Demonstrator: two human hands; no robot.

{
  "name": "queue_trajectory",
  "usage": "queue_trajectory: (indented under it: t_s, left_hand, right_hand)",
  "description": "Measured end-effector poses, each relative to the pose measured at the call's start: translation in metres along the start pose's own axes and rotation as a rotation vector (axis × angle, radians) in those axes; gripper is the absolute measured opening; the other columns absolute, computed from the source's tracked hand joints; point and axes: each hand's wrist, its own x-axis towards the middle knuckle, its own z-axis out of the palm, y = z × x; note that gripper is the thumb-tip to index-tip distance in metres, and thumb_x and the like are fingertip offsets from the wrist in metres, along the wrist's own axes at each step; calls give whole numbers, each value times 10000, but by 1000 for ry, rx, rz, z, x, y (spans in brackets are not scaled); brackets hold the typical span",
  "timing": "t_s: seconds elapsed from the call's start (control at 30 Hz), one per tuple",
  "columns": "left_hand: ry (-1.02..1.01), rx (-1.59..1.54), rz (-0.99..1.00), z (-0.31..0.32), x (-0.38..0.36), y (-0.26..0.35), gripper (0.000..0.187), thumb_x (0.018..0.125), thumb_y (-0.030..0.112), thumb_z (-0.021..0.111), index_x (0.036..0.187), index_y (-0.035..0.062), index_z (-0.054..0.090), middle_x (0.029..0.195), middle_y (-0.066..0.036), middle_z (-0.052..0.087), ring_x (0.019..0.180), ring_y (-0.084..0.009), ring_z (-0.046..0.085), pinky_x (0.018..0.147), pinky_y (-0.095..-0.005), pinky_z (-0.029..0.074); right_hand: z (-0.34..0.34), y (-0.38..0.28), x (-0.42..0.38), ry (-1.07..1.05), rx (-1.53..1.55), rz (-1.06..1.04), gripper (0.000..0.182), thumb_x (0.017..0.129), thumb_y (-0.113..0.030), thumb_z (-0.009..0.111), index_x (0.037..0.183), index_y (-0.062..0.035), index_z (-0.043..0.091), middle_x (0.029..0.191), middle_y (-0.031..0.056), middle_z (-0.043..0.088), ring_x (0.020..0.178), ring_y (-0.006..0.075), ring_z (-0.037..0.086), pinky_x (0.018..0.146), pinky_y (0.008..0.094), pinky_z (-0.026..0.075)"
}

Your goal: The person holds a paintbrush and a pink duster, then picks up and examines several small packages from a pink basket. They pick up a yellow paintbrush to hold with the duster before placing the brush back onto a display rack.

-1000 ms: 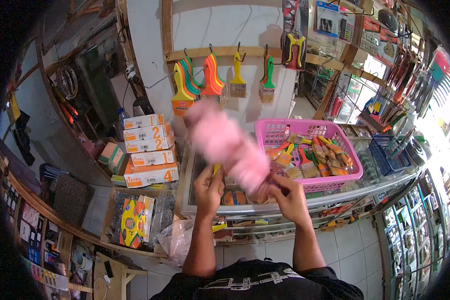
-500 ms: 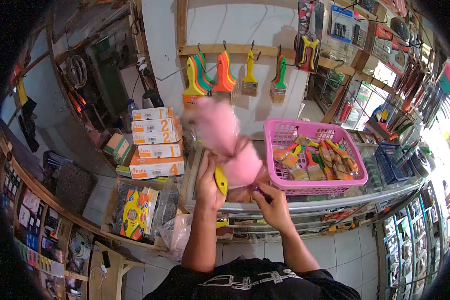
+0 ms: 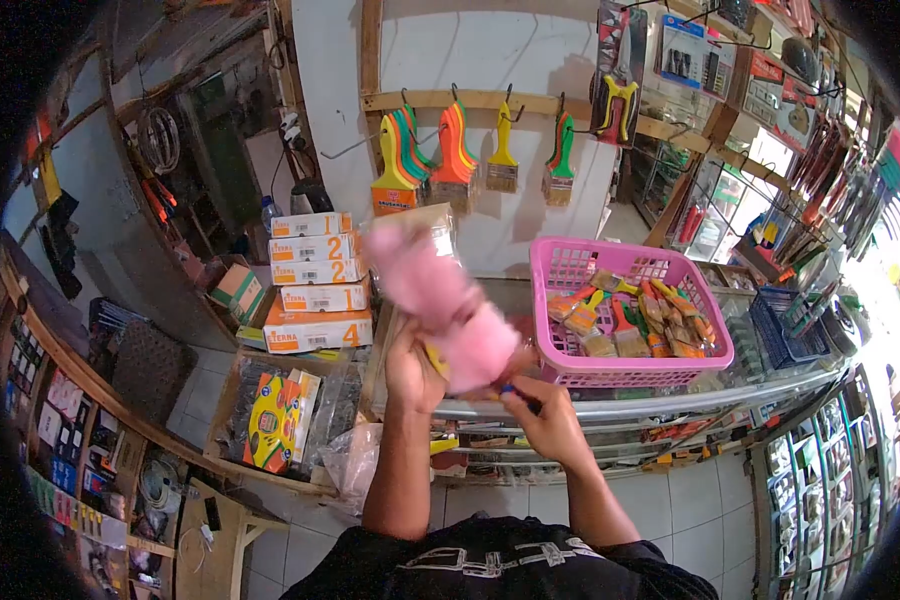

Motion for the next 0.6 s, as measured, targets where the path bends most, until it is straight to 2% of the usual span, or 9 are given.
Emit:
queue_trajectory:
  t_s: [0.03, 0.1, 0.2, 0.23, 0.3, 0.37, 0.4, 0.5, 0.6]
  left_hand:
    - [-121, -400, -197, -2, 1, 7, 542, 1107, 307, 426, 1534, -24, 385, 1548, -192, 495, 1409, -351, 499, 1224, -507, 358]
    - [-408, -452, -97, -17, 17, 5, 517, 1104, 291, 419, 1518, -18, 409, 1501, -197, 539, 1352, -353, 554, 1219, -531, 368]
    - [19, -55, 20, -19, 8, 6, 487, 1092, 304, 480, 1472, 0, 465, 1425, -207, 585, 1262, -334, 623, 1128, -499, 486]
    - [-254, -328, -103, -25, 8, 7, 530, 1103, 385, 424, 1496, 32, 454, 1433, -195, 594, 1277, -313, 614, 1150, -489, 454]
    - [-345, -389, -127, -28, 17, 10, 492, 1105, 344, 412, 1475, 27, 477, 1390, -191, 617, 1242, -311, 629, 1095, -480, 502]
    - [-167, -334, -48, -26, 4, 0, 390, 1048, 161, 431, 1369, -25, 553, 1286, -149, 672, 1147, -249, 679, 1004, -453, 577]
    - [-395, -273, -103, -33, 6, 14, 466, 1082, 249, 428, 1478, 4, 456, 1413, -180, 592, 1252, -265, 624, 1119, -488, 493]
    - [-236, -188, -18, -31, -5, 9, 504, 1066, 230, 469, 1510, -1, 408, 1429, -199, 575, 1268, -267, 614, 1093, -438, 513]
    - [-243, -107, -39, -2, -9, 25, 498, 1042, 215, 537, 1482, 7, 435, 1354, -187, 629, 1235, -290, 636, 1022, -435, 561]
  right_hand:
    - [-3, 0, 0, -85, 29, -29, 256, 929, -118, 761, 1100, 65, 707, 904, 178, 738, 793, 132, 609, 747, 348, 529]
    - [-10, 2, 1, -254, 92, -90, 272, 932, -129, 763, 1102, 75, 705, 916, 184, 744, 808, 138, 628, 757, 348, 530]
    - [1, -1, -2, -13, 62, 3, 280, 931, -137, 766, 1100, 78, 703, 939, 198, 744, 805, 145, 621, 760, 342, 529]
    - [-3, -5, -1, -112, 65, -19, 274, 930, -136, 767, 1088, 77, 700, 925, 196, 735, 804, 147, 616, 762, 342, 528]
    - [-14, -13, 2, -311, 70, -65, 264, 926, -136, 769, 1065, 76, 695, 899, 193, 718, 802, 152, 605, 764, 343, 526]
    - [-9, -14, 0, -153, 52, 1, 313, 942, -160, 747, 1133, 83, 699, 998, 255, 732, 889, 280, 697, 811, 379, 543]
    - [-6, -13, -2, -74, 44, 36, 340, 950, -173, 735, 1167, 86, 701, 1048, 286, 739, 933, 344, 743, 834, 397, 551]
    - [-14, -7, 3, -256, 24, -24, 339, 956, -176, 728, 1164, 90, 700, 1074, 287, 736, 959, 355, 739, 854, 399, 549]
    - [-14, -6, 10, -164, 114, -86, 236, 938, -132, 739, 1038, 72, 674, 833, 170, 665, 753, 175, 578, 715, 350, 500]
